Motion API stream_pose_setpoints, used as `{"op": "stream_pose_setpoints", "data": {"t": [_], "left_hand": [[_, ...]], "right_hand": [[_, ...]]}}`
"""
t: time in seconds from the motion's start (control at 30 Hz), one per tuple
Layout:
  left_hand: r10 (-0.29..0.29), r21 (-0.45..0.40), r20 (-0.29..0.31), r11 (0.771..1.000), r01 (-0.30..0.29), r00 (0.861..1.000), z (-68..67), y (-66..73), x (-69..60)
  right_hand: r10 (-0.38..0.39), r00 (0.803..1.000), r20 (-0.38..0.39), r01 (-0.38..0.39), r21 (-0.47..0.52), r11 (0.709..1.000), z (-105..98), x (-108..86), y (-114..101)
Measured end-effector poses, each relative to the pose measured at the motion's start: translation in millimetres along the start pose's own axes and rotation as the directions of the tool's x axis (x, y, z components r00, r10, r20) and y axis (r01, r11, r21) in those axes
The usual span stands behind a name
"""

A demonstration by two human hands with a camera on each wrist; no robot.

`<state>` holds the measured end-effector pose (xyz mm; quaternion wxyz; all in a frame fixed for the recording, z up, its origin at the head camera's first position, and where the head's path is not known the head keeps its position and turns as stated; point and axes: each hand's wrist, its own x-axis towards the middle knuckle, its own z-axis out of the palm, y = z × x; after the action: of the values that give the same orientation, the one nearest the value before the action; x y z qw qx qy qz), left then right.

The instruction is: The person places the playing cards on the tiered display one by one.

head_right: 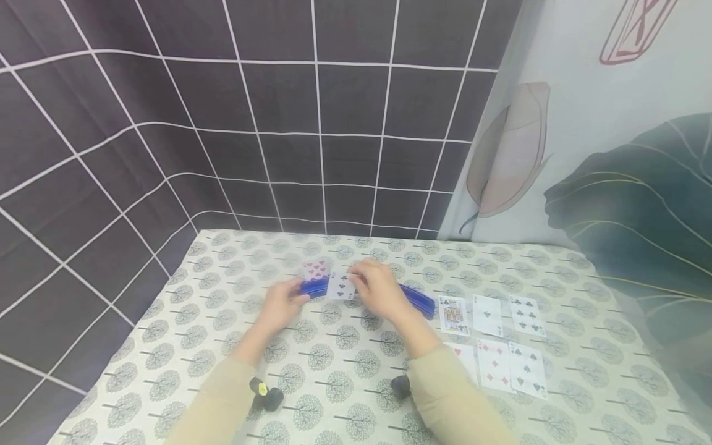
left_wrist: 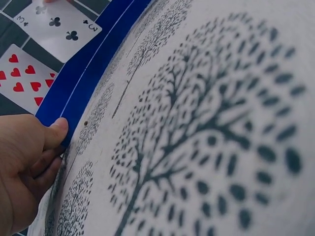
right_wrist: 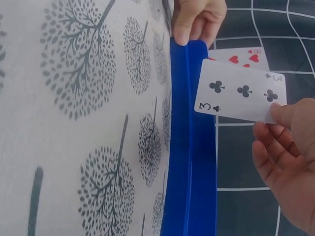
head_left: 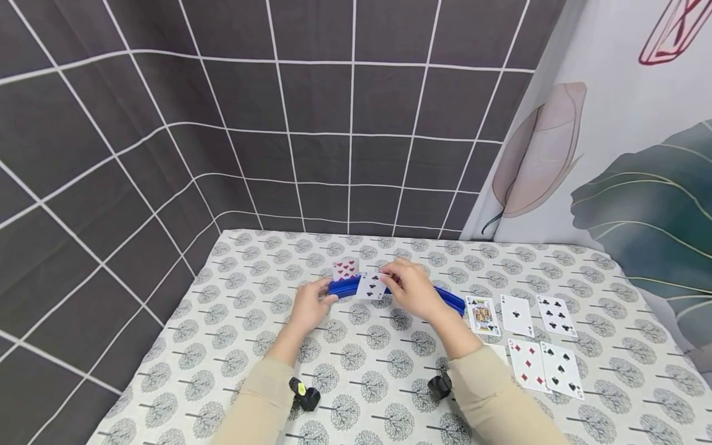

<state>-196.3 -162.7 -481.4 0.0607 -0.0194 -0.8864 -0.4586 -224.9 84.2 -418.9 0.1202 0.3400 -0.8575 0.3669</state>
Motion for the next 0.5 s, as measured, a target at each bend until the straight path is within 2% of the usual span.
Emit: {"op": "stream_pose_setpoints", "data": {"t": [0.13, 0.5], "left_hand": [[0.004, -0.002, 0.004, 1.000, -0.004, 1.000, -0.1, -0.7, 0.6], [0.011, 0.005, 0.009, 1.000, -0.011, 1.000, -0.3, -0.7, 1.9]], "right_hand": [[0.000, 1.000, -0.004, 0.000, 0.014, 1.000, 4, 2.1, -1], [-0.019, 1.000, -0.005, 0.019, -0.033, 0.999, 14, 9.2, -3]]}}
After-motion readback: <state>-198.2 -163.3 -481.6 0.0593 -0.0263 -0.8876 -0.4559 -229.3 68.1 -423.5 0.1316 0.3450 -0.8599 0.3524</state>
